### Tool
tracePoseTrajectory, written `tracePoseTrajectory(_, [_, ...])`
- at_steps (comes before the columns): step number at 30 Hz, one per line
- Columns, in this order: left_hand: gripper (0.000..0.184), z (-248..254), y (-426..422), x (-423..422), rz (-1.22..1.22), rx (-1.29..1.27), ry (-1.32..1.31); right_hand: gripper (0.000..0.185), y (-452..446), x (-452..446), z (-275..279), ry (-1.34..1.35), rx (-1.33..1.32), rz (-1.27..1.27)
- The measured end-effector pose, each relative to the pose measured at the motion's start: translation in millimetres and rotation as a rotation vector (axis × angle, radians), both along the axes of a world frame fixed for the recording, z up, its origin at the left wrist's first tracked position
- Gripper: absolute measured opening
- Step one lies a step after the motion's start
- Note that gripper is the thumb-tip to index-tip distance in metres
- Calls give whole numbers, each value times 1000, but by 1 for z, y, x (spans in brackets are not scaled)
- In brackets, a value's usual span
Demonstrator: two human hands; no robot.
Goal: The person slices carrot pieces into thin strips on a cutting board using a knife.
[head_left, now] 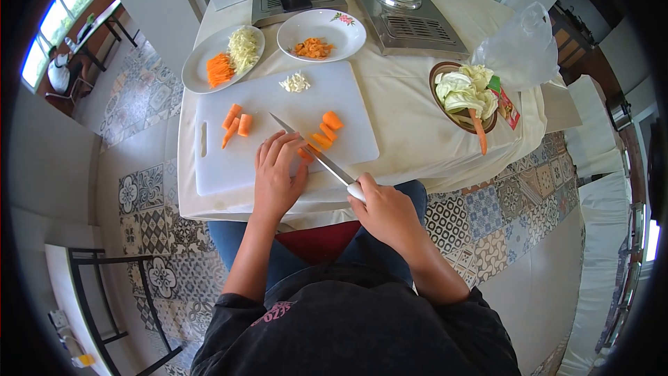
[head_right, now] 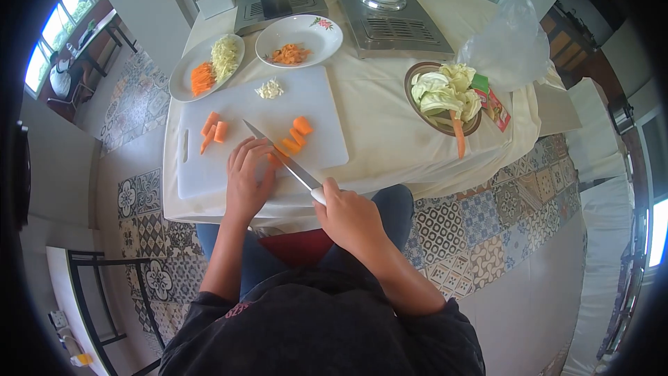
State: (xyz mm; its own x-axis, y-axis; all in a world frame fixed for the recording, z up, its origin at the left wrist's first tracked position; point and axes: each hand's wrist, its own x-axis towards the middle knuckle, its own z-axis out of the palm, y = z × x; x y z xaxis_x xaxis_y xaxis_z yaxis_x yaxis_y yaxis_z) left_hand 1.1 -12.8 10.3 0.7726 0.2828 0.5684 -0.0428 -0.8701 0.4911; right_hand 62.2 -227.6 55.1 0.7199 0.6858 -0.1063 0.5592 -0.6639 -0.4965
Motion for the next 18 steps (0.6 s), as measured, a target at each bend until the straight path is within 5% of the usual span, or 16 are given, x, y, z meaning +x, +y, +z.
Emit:
tracePoseTrajectory(12, [26, 15, 1, 12, 3, 208, 148, 28, 0, -1, -2, 63, 8, -7])
tracePoseTrajectory(18, [48, 17, -2, 15, 16, 206, 173, 29, -2, 0, -4, 68, 47, -5])
